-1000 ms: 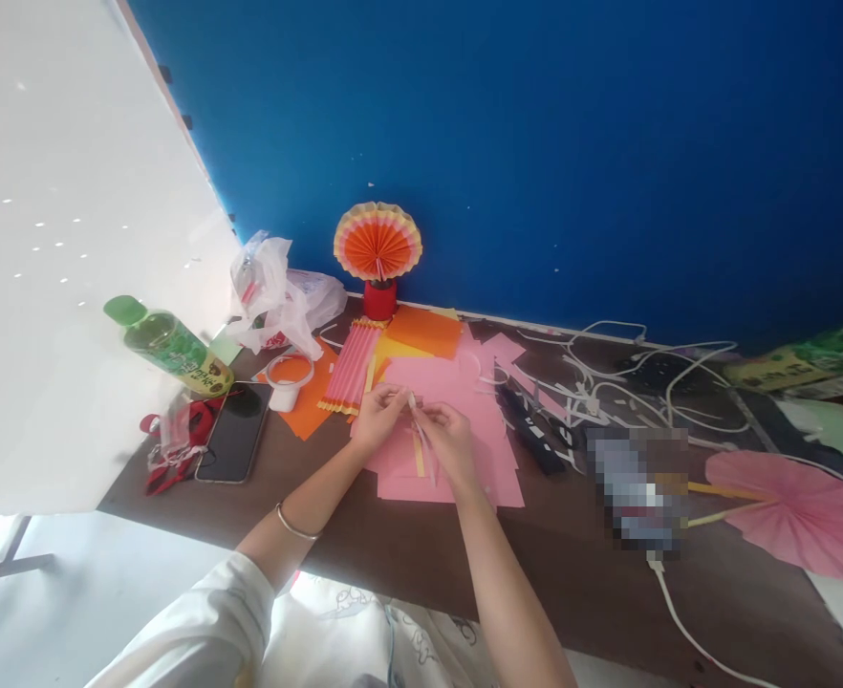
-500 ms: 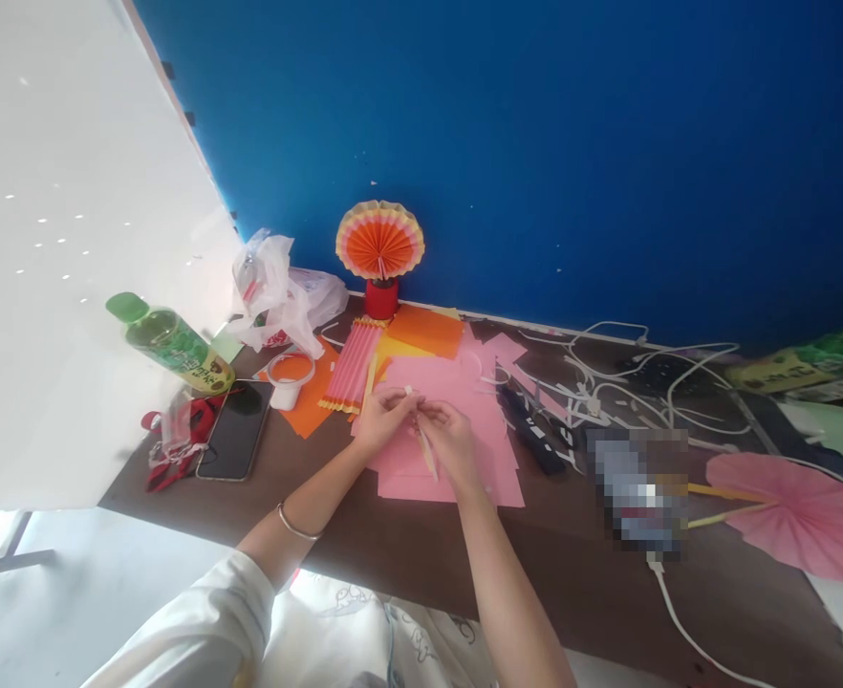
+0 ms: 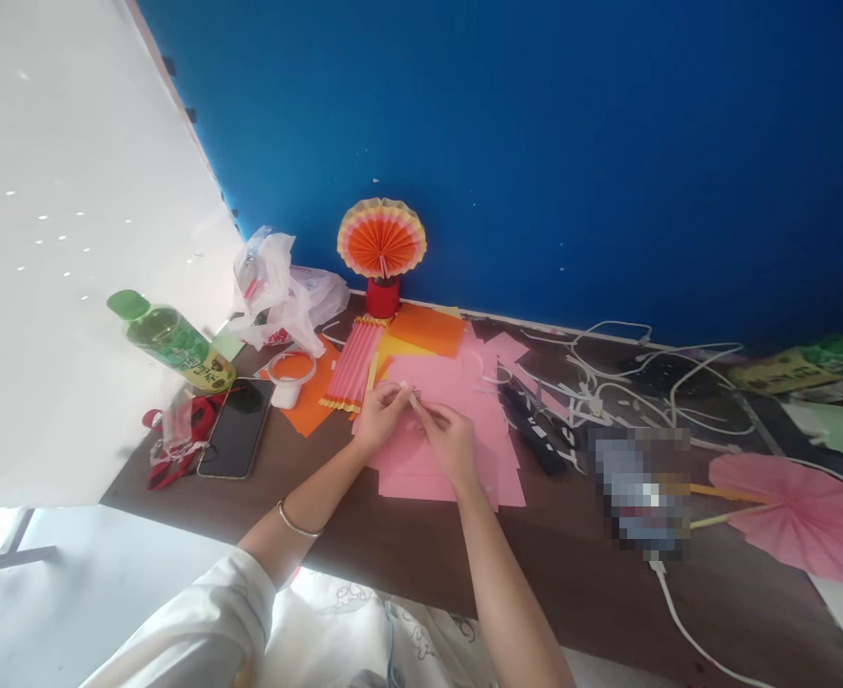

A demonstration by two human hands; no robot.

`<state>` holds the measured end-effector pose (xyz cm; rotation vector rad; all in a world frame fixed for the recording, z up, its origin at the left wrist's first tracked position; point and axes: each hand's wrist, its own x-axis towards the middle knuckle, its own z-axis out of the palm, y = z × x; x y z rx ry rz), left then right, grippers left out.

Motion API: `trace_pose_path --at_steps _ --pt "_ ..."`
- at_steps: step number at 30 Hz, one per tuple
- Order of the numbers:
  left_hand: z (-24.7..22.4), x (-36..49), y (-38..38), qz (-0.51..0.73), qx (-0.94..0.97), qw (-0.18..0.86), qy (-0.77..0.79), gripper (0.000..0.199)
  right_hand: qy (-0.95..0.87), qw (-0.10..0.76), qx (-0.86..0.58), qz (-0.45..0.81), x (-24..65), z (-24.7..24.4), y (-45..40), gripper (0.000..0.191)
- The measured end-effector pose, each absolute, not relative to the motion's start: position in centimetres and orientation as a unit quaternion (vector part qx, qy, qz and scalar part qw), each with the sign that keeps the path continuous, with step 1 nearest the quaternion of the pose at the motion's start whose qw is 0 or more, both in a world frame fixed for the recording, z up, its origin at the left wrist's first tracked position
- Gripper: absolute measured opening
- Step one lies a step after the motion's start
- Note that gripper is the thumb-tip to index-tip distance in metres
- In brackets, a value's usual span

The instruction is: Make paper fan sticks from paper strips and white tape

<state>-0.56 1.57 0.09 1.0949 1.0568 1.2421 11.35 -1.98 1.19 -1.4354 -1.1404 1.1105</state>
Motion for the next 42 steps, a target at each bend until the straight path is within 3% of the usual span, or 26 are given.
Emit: trace_pose_path --at_steps 21,42 --pt "0.6 -0.4 1.3 0.533 0.426 0.596 0.424 0.029 -0.428 0.49 -0.593 0.474 11.3 0.8 -1.8 0.03" --pt "0.7 -0.6 1.5 0.543 0.366 0.615 0.44 0.03 -0.449 0.474 -0.599 0.463 11.4 1.8 -1.9 0.033"
